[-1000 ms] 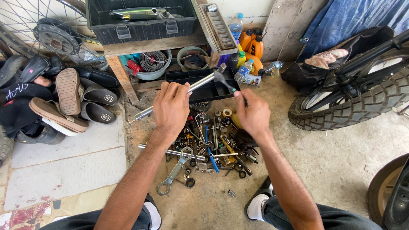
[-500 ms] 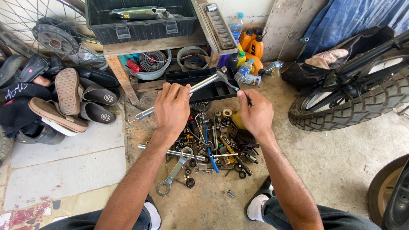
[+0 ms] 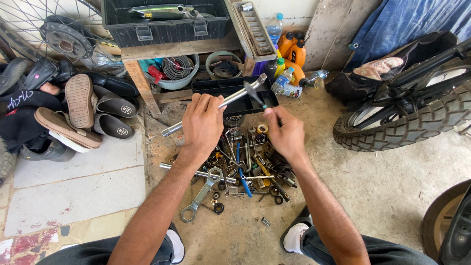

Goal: The person cleans and organizes mechanical parts, using a cloth to wipe a metal component and placing several items into a plastic tray.

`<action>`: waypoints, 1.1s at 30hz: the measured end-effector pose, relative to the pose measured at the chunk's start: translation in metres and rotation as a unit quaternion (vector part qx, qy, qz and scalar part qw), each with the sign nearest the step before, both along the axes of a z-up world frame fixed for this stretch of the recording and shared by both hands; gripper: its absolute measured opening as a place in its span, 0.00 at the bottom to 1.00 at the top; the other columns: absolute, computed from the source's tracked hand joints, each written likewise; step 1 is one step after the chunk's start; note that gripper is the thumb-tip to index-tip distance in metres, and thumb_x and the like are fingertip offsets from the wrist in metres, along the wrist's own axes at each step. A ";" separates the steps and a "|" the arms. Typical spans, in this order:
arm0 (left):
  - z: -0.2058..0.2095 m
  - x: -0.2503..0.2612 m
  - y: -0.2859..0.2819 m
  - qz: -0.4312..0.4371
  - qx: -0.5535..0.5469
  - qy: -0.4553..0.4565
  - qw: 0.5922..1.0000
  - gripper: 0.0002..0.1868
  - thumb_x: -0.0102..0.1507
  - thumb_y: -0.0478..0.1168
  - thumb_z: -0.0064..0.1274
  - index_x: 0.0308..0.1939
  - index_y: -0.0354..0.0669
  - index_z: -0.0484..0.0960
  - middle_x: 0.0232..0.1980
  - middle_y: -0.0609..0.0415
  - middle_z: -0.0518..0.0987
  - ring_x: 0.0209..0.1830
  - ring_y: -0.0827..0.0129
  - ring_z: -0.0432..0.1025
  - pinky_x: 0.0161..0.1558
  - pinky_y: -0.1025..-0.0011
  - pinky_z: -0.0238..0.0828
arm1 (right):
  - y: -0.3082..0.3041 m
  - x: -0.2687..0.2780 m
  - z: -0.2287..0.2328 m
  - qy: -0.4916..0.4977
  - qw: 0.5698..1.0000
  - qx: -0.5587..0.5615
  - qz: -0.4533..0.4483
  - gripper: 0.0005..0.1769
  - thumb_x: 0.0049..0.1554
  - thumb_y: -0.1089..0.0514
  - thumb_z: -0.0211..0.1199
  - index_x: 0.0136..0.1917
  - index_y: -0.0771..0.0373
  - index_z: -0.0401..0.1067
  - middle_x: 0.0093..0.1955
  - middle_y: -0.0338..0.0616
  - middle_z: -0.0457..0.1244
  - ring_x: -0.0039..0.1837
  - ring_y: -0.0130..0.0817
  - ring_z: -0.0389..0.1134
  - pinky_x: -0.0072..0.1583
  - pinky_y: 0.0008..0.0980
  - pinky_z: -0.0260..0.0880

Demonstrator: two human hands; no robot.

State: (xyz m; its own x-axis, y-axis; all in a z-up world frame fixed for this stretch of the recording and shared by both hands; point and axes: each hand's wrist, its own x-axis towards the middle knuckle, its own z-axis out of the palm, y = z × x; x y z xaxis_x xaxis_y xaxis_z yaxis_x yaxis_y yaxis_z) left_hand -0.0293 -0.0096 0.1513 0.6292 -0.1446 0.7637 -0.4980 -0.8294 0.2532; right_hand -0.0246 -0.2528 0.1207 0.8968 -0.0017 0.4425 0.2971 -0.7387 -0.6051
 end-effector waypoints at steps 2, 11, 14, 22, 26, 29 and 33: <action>-0.001 0.000 -0.001 -0.007 -0.016 -0.003 1.000 0.10 0.64 0.35 0.64 0.36 0.38 0.76 0.36 0.53 0.74 0.37 0.62 0.69 0.37 0.63 0.69 | 0.014 -0.007 -0.009 0.009 0.999 0.024 0.033 0.17 0.68 0.47 0.55 0.44 0.58 0.76 0.27 0.32 0.61 0.25 0.18 0.55 0.25 0.27 0.53; -0.007 0.002 0.002 -0.037 -0.070 0.006 0.997 0.14 0.61 0.33 0.67 0.37 0.37 0.73 0.37 0.49 0.75 0.39 0.59 0.71 0.41 0.61 0.72 | 0.027 -0.014 -0.008 0.063 0.994 0.042 0.077 0.17 0.67 0.47 0.55 0.45 0.57 0.77 0.25 0.32 0.60 0.24 0.17 0.53 0.25 0.25 0.51; -0.005 0.003 0.004 -0.030 -0.061 -0.004 0.998 0.14 0.61 0.33 0.67 0.37 0.36 0.74 0.37 0.49 0.75 0.39 0.58 0.70 0.40 0.61 0.71 | 0.001 -0.001 0.002 0.046 0.997 0.053 0.031 0.16 0.68 0.47 0.57 0.46 0.57 0.77 0.26 0.31 0.61 0.25 0.17 0.55 0.25 0.26 0.52; 0.003 -0.008 0.004 -0.011 -0.015 -0.003 1.000 0.11 0.57 0.33 0.67 0.40 0.37 0.81 0.36 0.53 0.75 0.38 0.60 0.69 0.38 0.62 0.70 | -0.030 -0.010 0.038 -0.273 0.949 -0.141 -0.067 0.16 0.75 0.50 0.56 0.50 0.62 0.73 0.42 0.39 0.67 0.43 0.26 0.68 0.47 0.29 0.69; -0.001 -0.006 0.003 -0.018 -0.021 0.012 1.000 0.11 0.59 0.34 0.68 0.40 0.37 0.81 0.37 0.52 0.75 0.38 0.62 0.69 0.38 0.62 0.69 | -0.026 -0.003 0.036 -0.180 0.976 -0.111 -0.054 0.15 0.71 0.50 0.60 0.48 0.62 0.76 0.36 0.38 0.67 0.34 0.26 0.64 0.35 0.28 0.65; -0.002 -0.004 0.004 -0.008 -0.012 0.014 1.000 0.10 0.59 0.34 0.68 0.40 0.37 0.81 0.37 0.52 0.75 0.38 0.62 0.69 0.38 0.62 0.69 | -0.014 -0.010 0.027 -0.099 0.984 -0.147 -0.035 0.15 0.68 0.50 0.61 0.46 0.61 0.78 0.33 0.37 0.66 0.29 0.27 0.62 0.29 0.30 0.60; 0.001 -0.005 0.005 -0.002 -0.003 0.010 1.000 0.10 0.58 0.33 0.67 0.39 0.37 0.81 0.36 0.52 0.75 0.39 0.61 0.69 0.39 0.62 0.69 | -0.020 -0.010 0.026 -0.148 0.976 -0.156 -0.033 0.17 0.70 0.48 0.59 0.44 0.60 0.75 0.33 0.35 0.65 0.31 0.22 0.61 0.32 0.25 0.59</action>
